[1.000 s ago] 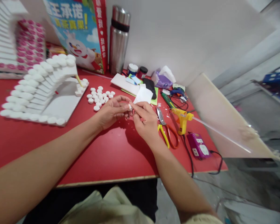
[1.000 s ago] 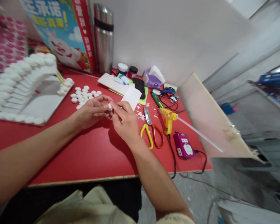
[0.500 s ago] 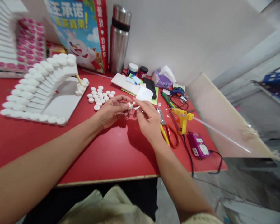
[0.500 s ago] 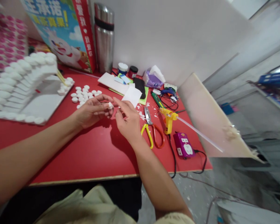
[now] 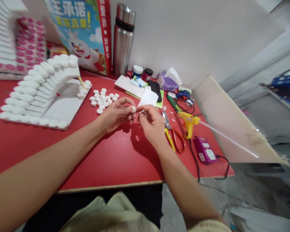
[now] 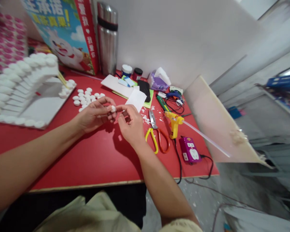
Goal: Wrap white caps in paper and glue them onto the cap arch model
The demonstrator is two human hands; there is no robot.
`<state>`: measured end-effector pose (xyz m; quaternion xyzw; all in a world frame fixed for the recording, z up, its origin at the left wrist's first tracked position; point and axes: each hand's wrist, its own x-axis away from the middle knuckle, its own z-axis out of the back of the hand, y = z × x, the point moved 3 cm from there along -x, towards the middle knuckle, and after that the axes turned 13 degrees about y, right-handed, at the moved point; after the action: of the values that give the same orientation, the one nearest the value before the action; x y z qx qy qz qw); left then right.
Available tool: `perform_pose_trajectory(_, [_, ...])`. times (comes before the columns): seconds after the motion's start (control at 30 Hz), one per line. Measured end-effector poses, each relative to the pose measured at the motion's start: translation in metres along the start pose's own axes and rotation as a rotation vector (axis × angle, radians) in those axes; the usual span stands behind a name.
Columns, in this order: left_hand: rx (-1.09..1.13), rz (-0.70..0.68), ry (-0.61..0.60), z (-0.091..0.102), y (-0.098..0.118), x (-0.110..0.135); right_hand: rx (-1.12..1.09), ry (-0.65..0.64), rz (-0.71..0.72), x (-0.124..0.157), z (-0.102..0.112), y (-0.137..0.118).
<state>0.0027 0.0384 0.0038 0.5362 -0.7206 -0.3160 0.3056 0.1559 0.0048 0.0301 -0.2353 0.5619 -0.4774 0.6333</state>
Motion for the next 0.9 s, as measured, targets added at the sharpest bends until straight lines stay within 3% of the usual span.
perform_pose_trajectory(0.57, [0.003, -0.008, -0.001, -0.0002, -0.0005, -0.0003, 0.091, -0.006, 0.227, 0.0029, -0.0008, -0.0061])
perform_pose_trajectory(0.8, [0.033, -0.011, 0.012, -0.0012, 0.0003, -0.0004, -0.066, -0.014, -0.1, 0.001, -0.0003, 0.0006])
perform_pose_trajectory(0.9, [0.025, -0.004, 0.012, -0.0009, -0.0004, -0.0011, -0.099, -0.037, -0.17, 0.0006, -0.0017, 0.0022])
